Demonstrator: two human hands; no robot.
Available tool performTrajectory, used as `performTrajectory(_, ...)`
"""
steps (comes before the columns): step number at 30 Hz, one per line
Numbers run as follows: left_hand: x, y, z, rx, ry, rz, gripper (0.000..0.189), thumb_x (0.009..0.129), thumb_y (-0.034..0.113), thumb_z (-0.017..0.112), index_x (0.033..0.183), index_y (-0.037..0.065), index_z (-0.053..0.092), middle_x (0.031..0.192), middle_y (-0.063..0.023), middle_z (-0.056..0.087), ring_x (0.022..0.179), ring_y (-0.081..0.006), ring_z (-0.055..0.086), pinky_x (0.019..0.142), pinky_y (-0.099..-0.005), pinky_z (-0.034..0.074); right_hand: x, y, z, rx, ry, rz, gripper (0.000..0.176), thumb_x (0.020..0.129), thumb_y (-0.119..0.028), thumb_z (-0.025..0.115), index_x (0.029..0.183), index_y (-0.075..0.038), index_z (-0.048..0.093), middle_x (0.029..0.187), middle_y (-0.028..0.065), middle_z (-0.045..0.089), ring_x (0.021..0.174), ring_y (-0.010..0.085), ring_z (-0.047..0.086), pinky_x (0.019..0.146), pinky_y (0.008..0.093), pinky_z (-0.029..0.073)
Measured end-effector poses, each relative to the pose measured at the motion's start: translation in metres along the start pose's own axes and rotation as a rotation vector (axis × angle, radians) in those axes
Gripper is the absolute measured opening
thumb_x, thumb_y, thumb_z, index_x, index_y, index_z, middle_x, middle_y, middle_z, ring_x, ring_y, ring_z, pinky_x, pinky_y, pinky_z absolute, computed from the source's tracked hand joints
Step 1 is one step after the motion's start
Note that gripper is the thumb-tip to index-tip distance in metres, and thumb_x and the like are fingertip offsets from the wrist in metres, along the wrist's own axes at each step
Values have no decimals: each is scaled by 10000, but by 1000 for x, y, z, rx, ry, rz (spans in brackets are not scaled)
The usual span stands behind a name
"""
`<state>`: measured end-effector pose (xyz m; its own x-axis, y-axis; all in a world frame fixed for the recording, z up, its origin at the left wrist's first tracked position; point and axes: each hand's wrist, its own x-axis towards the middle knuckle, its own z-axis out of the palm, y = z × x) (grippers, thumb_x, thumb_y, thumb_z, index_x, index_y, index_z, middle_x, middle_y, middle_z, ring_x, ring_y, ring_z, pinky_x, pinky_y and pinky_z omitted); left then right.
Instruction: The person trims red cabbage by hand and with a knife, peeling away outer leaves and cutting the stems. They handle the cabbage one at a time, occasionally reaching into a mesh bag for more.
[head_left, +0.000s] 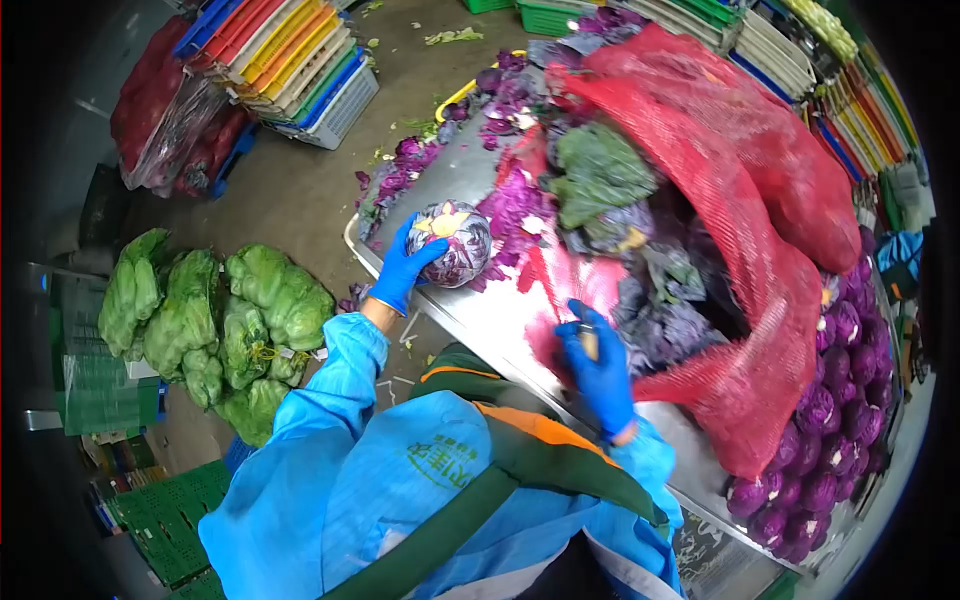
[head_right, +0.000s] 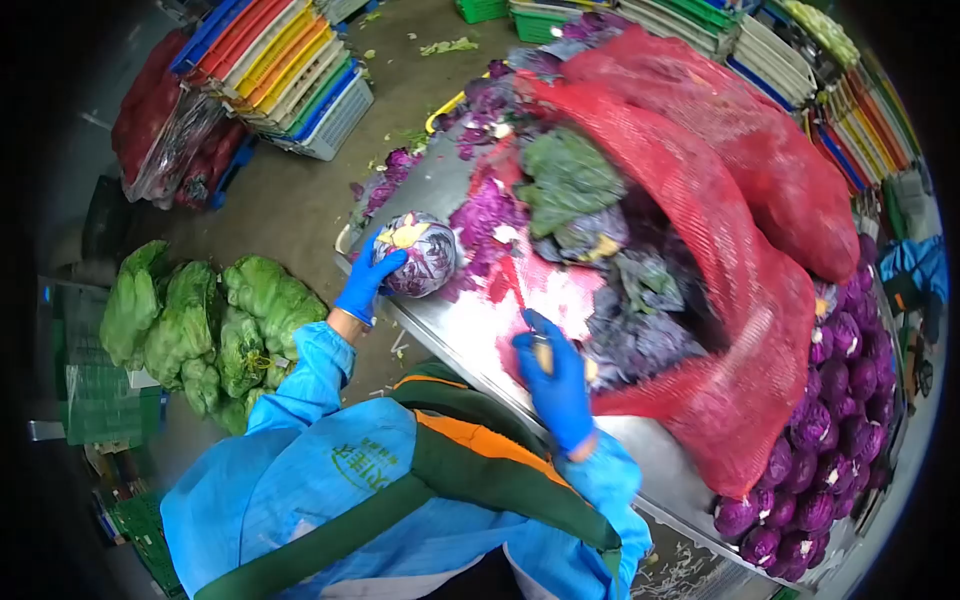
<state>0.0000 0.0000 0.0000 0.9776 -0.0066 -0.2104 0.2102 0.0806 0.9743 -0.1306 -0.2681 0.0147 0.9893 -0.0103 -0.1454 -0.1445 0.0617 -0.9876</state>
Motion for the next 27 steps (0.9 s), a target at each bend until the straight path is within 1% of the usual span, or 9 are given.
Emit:
performTrajectory(2,-6,28,5,181,43,-175,912,702,317,832,1408,2,348,1336,-148,495,1188,-230,512,1005,-351,420,18,0,14,13,-63,-17,393,919,-115,574,1305,-65,517,761,13,598,644,75,540,619,243,468)
performTrajectory(3,30,-10,-78,306,-10,-87,884,708,324,827,1390,-10,374,1319,-141,512,1149,-231,537,994,-346,429,45,10,87,-118,-88,76,422,896,-139,606,1307,-90,520,785,71,609,650,104,555,635,264,475)
performTrajectory(4,42,-6,-97,410,-28,-50,860,720,320,818,1387,-3,382,1315,-139,516,1146,-234,538,994,-345,427,59,19,113,-161,-85,83,424,891,-161,612,1300,-99,522,817,112,625,677,163,593,652,297,486)
performTrajectory(7,102,-15,-109,435,-86,23,826,740,315,803,1384,3,390,1317,-137,515,1157,-239,531,996,-342,423,120,80,156,-530,60,-199,392,886,-211,607,1257,-106,536,934,206,658,822,351,655,708,401,504)
performTrajectory(8,115,-20,-106,374,-105,32,817,749,313,797,1385,4,389,1323,-136,510,1171,-241,521,998,-338,419,128,77,159,-533,82,-112,340,891,-209,588,1214,-110,549,974,220,656,891,401,631,726,433,501)
performTrajectory(11,126,-18,-102,252,-229,-11,791,764,307,785,1378,-2,394,1326,-136,502,1191,-236,503,1005,-332,411,139,78,168,-461,96,13,287,884,-204,598,1153,-111,567,902,202,665,835,381,648,699,429,503)
performTrajectory(15,130,-33,-97,254,-138,36,795,675,256,857,1306,-4,448,1214,-131,554,1091,-205,557,949,-329,461,145,71,176,-473,89,71,252,884,-207,600,1117,-116,574,857,197,661,792,383,647,671,437,502)
performTrajectory(18,128,-33,-101,246,-191,43,695,721,146,816,1307,14,465,1207,-101,567,1078,-181,566,944,-315,463,141,61,186,-508,90,15,232,890,-220,588,1104,-135,560,813,196,649,731,396,635,628,465,495)
performTrajectory(27,132,-28,-103,227,-138,-68,648,748,103,785,1310,25,471,1214,-86,567,1089,-171,557,970,-312,440,152,68,186,-540,114,17,218,909,-225,554,1089,-107,517,824,189,634,690,390,627,602,483,490)
